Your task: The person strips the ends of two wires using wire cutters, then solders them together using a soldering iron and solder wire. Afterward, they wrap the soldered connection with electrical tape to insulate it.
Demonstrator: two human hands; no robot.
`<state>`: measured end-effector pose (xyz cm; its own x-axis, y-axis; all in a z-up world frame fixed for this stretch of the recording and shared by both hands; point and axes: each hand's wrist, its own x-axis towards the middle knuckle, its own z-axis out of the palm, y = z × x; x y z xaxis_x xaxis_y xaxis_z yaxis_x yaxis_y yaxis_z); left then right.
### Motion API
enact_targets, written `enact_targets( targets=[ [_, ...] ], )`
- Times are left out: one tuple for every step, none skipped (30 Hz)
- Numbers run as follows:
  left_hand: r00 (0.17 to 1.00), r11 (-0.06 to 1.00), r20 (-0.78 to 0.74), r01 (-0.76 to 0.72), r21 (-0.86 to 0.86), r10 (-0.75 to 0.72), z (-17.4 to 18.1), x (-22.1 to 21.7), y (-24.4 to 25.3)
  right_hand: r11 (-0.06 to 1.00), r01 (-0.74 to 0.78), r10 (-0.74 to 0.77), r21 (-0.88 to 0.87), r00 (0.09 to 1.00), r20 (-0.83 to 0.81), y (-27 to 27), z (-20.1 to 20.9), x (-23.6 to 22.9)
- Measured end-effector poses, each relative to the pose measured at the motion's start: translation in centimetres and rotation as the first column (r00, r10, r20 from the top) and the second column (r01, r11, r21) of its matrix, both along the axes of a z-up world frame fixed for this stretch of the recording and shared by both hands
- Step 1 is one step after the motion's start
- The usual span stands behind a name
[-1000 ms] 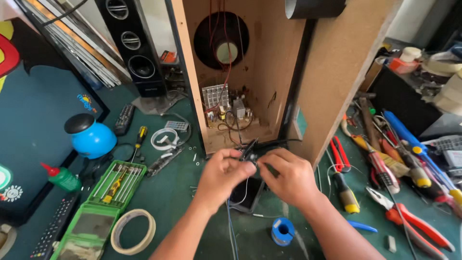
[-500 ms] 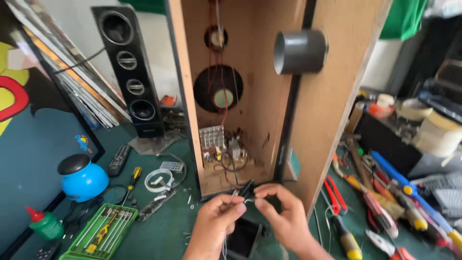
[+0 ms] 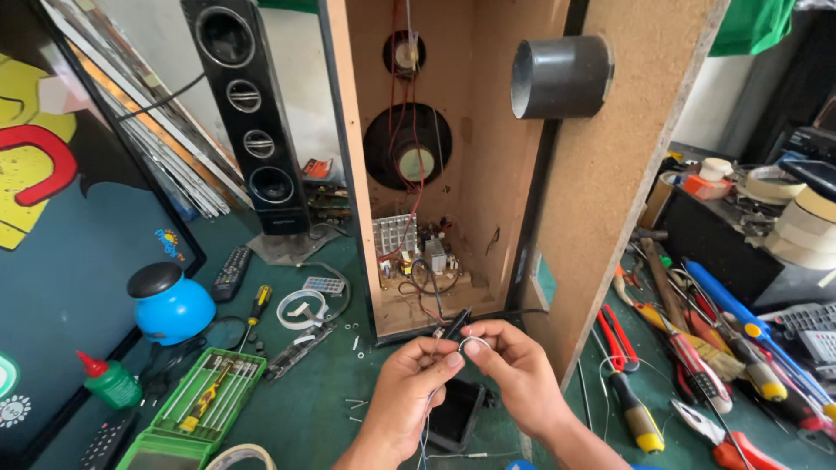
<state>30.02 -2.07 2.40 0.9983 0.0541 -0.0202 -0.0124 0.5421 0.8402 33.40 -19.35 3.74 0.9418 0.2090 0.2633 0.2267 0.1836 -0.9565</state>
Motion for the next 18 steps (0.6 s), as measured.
enact_targets(
  targets=[
    [1.0, 1.0, -0.005, 0.0, 0.0, 0.0, -0.1, 0.0, 0.0, 1.0, 0.0, 0.0, 0.0, 1.0, -0.005, 0.0, 0.1, 0.0],
    [1.0, 1.0, -0.008, 0.006, 0.002, -0.006, -0.2, 0.0, 0.0, 0.997, -0.015, 0.02, 0.072, 0.997, -0.073, 0.1, 0.2, 0.1],
    [1.0, 1.0, -0.008, 0.01, 0.004, -0.01, -0.2, 0.1, 0.0, 0.989, -0.026, 0.046, 0.145, 0.99, -0.136, 0.2, 0.4, 0.2],
    [1.0, 1.0, -0.011, 0.01, 0.005, -0.01, -0.1, 0.0, 0.1, 0.989, -0.026, 0.047, 0.146, 0.989, -0.14, 0.2, 0.2, 0.3],
    [1.0, 1.0, -0.002, 0.009, 0.025, -0.009, 0.0, -0.1, 0.0, 0.987, -0.039, 0.064, 0.155, 0.985, -0.159, 0.1, 0.0, 0.3],
    [1.0, 0.999, 0.007, 0.008, 0.045, -0.009, 0.1, -0.2, 0.0, 0.985, -0.052, 0.082, 0.166, 0.981, -0.178, 0.0, -0.1, 0.4],
    [1.0, 0.999, 0.006, 0.005, 0.044, -0.005, 0.2, -0.2, -0.1, 0.985, -0.055, 0.085, 0.165, 0.98, -0.179, 0.0, 0.0, 0.3],
    [1.0, 0.997, 0.012, -0.012, 0.077, 0.012, 0.3, -0.2, -0.1, 0.986, -0.037, 0.06, 0.16, 0.988, -0.143, 0.0, 0.1, 0.3],
    [0.999, 0.994, 0.017, -0.029, 0.109, 0.027, 0.4, -0.3, -0.2, 0.987, -0.018, 0.035, 0.157, 0.994, -0.108, -0.1, 0.2, 0.2],
    [0.999, 0.994, 0.015, -0.031, 0.109, 0.03, 1.6, -0.8, -0.1, 0.988, -0.02, 0.037, 0.156, 0.993, -0.11, -0.1, 0.3, 0.2],
    [0.996, 0.965, -0.001, -0.085, 0.247, 0.087, 2.9, -1.2, -0.1, 0.994, 0.013, -0.004, 0.106, 0.996, -0.088, -0.2, 0.4, 0.3],
    [0.989, 0.915, -0.008, -0.132, 0.381, 0.146, 4.2, -1.6, 0.0, 0.997, 0.048, -0.044, 0.057, 0.997, -0.063, -0.4, 0.4, 0.3],
    [0.989, 0.915, -0.01, -0.132, 0.382, 0.147, 3.7, -1.5, 0.3, 0.997, 0.048, -0.044, 0.058, 0.997, -0.065, -0.5, 0.4, 0.3],
    [0.98, 0.873, 0.11, -0.199, 0.446, 0.167, 3.3, -1.5, 0.6, 0.997, 0.033, -0.028, 0.069, 0.997, -0.068, -0.5, 0.5, 0.4],
    [0.957, 0.824, 0.232, -0.271, 0.498, 0.174, 2.9, -1.3, 0.9, 0.996, 0.019, -0.013, 0.082, 0.998, -0.068, -0.6, 0.6, 0.4],
    [0.957, 0.823, 0.233, -0.27, 0.5, 0.173, 2.9, -1.4, 1.0, 0.996, 0.02, -0.014, 0.084, 0.998, -0.068, -0.5, 0.6, 0.3],
    [0.942, 0.764, 0.286, -0.312, 0.565, 0.174, 2.8, -1.3, 1.1, 0.998, 0.001, 0.003, 0.063, 0.998, -0.062, -0.6, 0.6, 0.2],
    [0.925, 0.698, 0.339, -0.356, 0.621, 0.17, 2.8, -1.3, 1.2, 0.999, -0.019, 0.021, 0.041, 0.998, -0.056, -0.7, 0.7, 0.1]
  ],
)
